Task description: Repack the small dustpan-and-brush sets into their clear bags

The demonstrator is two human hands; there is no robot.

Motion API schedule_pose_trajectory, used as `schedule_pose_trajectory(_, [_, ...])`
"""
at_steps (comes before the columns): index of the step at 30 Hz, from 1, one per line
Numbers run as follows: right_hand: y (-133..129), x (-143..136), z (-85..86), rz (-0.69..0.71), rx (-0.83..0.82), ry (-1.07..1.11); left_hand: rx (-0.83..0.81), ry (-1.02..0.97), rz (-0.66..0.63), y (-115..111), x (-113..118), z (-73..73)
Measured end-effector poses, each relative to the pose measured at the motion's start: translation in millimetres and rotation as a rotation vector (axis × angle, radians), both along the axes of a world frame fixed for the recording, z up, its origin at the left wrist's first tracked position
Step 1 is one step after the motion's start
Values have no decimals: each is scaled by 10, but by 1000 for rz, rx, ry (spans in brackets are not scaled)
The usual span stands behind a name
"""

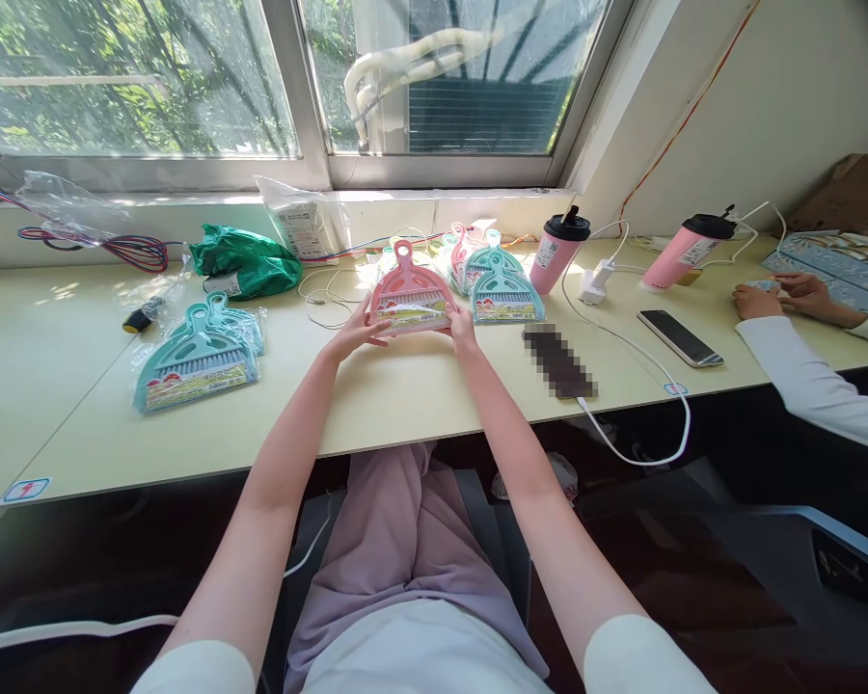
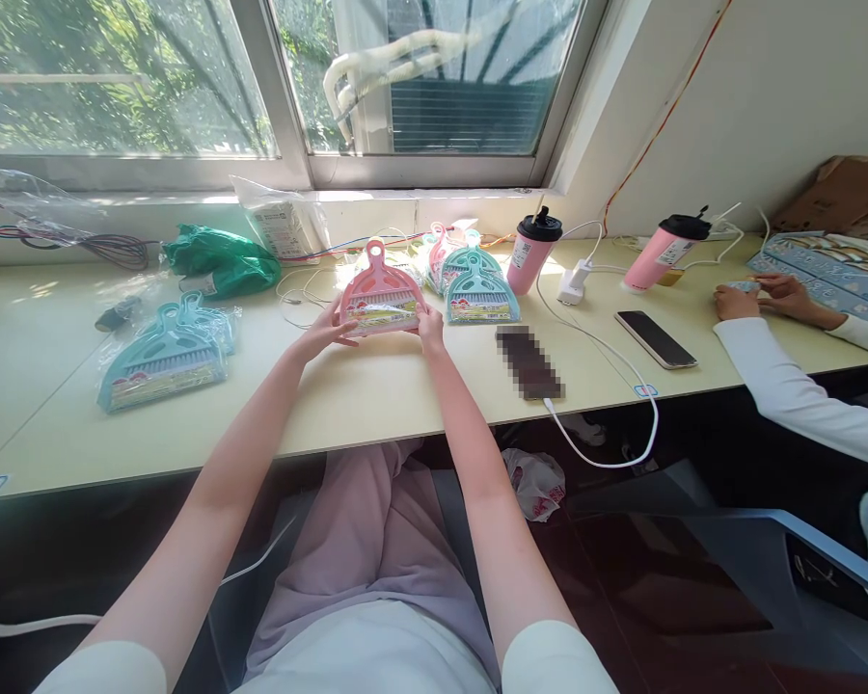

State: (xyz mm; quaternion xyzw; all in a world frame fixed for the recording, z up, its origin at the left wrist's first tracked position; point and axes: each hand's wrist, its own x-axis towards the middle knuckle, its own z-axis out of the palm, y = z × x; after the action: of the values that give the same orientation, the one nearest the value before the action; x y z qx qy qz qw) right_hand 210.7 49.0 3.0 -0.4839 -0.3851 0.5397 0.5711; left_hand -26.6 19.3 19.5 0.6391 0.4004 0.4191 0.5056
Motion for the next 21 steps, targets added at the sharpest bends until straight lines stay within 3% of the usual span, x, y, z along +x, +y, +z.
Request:
schedule_pose_trajectory(5, [-14, -11, 9, 57, 21, 9, 9, -51, 44, 33, 29, -42])
schedule_pose_trajectory(11, [4, -20, -29, 135, 103, -8, -22, -90, 247, 121, 44, -110])
schedule_pose_trajectory(18, [62, 19, -59, 89, 91, -83, -78, -92, 313, 180, 49, -152])
schedule_pose_trajectory(21, [37, 27, -30, 135, 77, -105, -93, -136, 315, 152, 98, -154])
